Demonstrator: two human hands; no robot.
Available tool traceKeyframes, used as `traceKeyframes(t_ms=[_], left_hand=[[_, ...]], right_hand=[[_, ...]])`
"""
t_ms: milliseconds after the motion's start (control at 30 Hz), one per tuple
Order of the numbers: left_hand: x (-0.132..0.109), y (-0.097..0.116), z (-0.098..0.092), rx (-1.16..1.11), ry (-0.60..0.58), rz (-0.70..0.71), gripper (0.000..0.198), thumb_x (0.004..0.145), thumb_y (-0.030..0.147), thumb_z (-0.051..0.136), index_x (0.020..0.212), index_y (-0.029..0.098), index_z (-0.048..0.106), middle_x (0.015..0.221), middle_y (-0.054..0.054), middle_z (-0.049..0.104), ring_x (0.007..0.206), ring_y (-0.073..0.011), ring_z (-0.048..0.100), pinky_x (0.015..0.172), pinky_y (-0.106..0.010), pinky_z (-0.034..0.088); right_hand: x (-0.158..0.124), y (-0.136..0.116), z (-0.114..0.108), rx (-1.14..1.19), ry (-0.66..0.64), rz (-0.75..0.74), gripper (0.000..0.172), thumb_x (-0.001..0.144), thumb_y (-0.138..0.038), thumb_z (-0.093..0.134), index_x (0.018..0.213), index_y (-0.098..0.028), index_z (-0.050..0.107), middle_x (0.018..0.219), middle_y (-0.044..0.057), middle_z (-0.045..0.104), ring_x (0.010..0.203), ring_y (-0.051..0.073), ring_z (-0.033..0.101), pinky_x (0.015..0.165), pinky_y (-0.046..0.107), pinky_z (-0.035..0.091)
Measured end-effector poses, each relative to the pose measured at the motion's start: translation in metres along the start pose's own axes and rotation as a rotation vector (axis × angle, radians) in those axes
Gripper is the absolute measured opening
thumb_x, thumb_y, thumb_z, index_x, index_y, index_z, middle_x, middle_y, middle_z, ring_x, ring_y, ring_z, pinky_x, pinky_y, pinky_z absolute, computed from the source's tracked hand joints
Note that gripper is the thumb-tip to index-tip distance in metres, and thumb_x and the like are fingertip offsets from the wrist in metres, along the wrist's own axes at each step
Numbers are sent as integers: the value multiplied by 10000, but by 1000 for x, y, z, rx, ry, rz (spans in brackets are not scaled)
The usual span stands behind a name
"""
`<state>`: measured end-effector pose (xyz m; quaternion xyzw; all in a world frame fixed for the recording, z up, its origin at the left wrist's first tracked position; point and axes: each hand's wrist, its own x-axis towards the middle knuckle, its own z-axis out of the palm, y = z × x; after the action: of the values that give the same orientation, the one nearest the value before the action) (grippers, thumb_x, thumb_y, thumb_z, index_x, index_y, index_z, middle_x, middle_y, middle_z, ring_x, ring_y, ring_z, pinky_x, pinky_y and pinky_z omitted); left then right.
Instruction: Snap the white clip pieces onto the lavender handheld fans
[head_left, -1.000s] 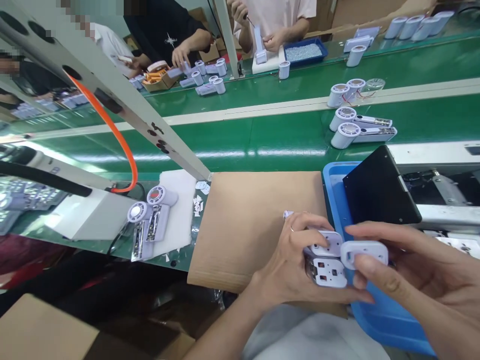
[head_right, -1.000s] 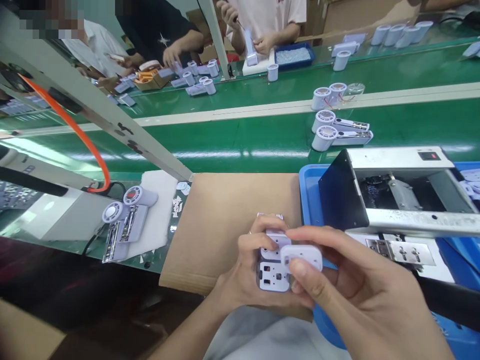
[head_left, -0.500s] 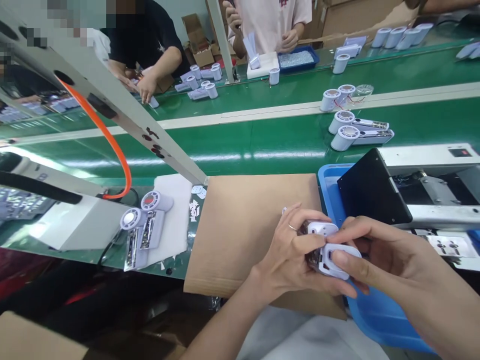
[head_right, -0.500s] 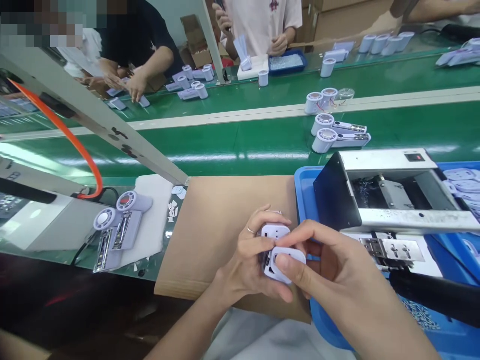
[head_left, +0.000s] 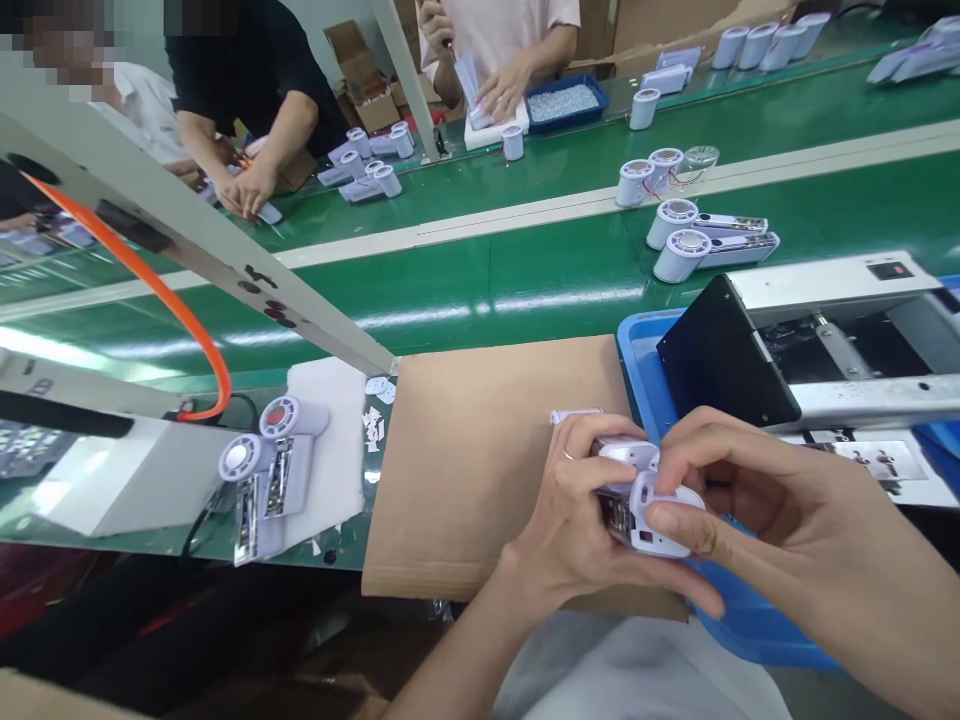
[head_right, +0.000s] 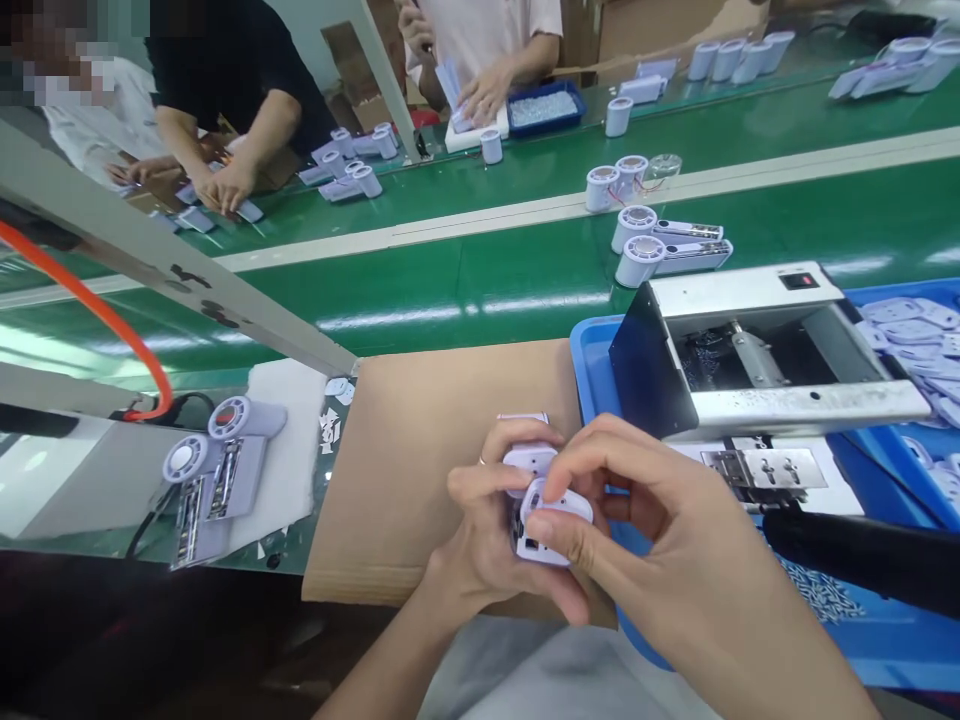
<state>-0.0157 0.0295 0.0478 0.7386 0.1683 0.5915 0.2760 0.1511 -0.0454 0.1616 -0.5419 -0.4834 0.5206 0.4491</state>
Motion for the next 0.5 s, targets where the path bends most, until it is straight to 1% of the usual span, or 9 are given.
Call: traceKeyframes(t_ms=[67, 133, 167, 233, 300, 367, 400, 467, 500], left_hand=[[0, 2, 2, 32, -3, -26, 1174, 643, 937, 1000, 1477, 361, 408, 1350, -65, 702, 1096, -243, 775, 950, -441, 640], [0, 6, 3, 48, -3, -53, 1146, 670, 929, 995, 1472, 360, 405, 1366, -66, 703, 1099, -238, 776, 940, -434, 634], [0, 7, 4, 51, 1, -60, 1140, 675, 927, 995, 1472, 360, 410, 1372, -66, 702, 1106, -238, 772, 942, -435, 634], [0, 10, 3, 47, 13, -62, 1129, 679, 925, 998, 1471, 357, 428, 1377, -61, 696, 1107, -231, 761, 958, -443, 636], [0, 13, 1, 39, 13, -68, 1107, 696, 916, 997, 1473, 354, 444, 1388, -60, 696, 1123, -230, 759, 991, -458, 637], [-1, 14, 0, 24, -6, -82, 1082, 723, 910, 985, 1479, 353, 449, 1403, -65, 703, 1147, -239, 765, 1017, -470, 631], [-2, 14, 0, 8, -14, -83, 1065, 734, 912, 976, 1476, 357, 451, 1407, -65, 706, 1160, -245, 770, 1024, -474, 627], [-4, 15, 2, -31, 0, -93, 1024, 758, 913, 959, 1465, 369, 456, 1410, -61, 700, 1174, -250, 770, 1025, -475, 627], [-5, 16, 3, -45, 19, -103, 999, 777, 910, 949, 1464, 376, 459, 1420, -60, 694, 1177, -248, 768, 1027, -477, 631]], right_hand=[[1, -4, 0, -31, -1, -36, 305, 1117, -599, 935, 1161, -298, 922, 1133, 66, 657, 931, 133, 684, 766, 73, 623], [0, -7, 1, -42, -13, -43, 258, 1091, -608, 934, 1127, -354, 961, 1160, 80, 650, 905, 153, 712, 709, 110, 642], [-2, -6, 2, -33, -13, -30, 235, 1081, -602, 940, 1086, -368, 966, 1154, 82, 636, 858, 148, 707, 666, 120, 632], [-9, -4, 8, 43, -12, 22, 238, 1091, -616, 943, 1089, -380, 969, 1067, 73, 582, 718, 94, 624, 578, 107, 569], [-15, 0, 15, 99, 19, 48, 280, 1124, -635, 925, 1089, -360, 965, 978, 61, 549, 690, 64, 553, 572, 74, 512], [-17, 2, 22, 92, 82, 8, 318, 1150, -612, 891, 1051, -317, 957, 873, 53, 521, 682, 60, 515, 578, 50, 459], [-16, 2, 25, 79, 122, -10, 304, 1144, -576, 894, 1045, -294, 947, 834, 44, 510, 675, 58, 511, 581, 41, 441], [-12, 0, 28, 135, 174, 18, 304, 1063, -509, 984, 1039, -227, 873, 778, 10, 471, 618, 51, 476, 564, 45, 424], [-11, -1, 29, 163, 176, 46, 380, 1011, -502, 1031, 1015, -195, 808, 762, -3, 451, 609, 55, 480, 560, 51, 424]])
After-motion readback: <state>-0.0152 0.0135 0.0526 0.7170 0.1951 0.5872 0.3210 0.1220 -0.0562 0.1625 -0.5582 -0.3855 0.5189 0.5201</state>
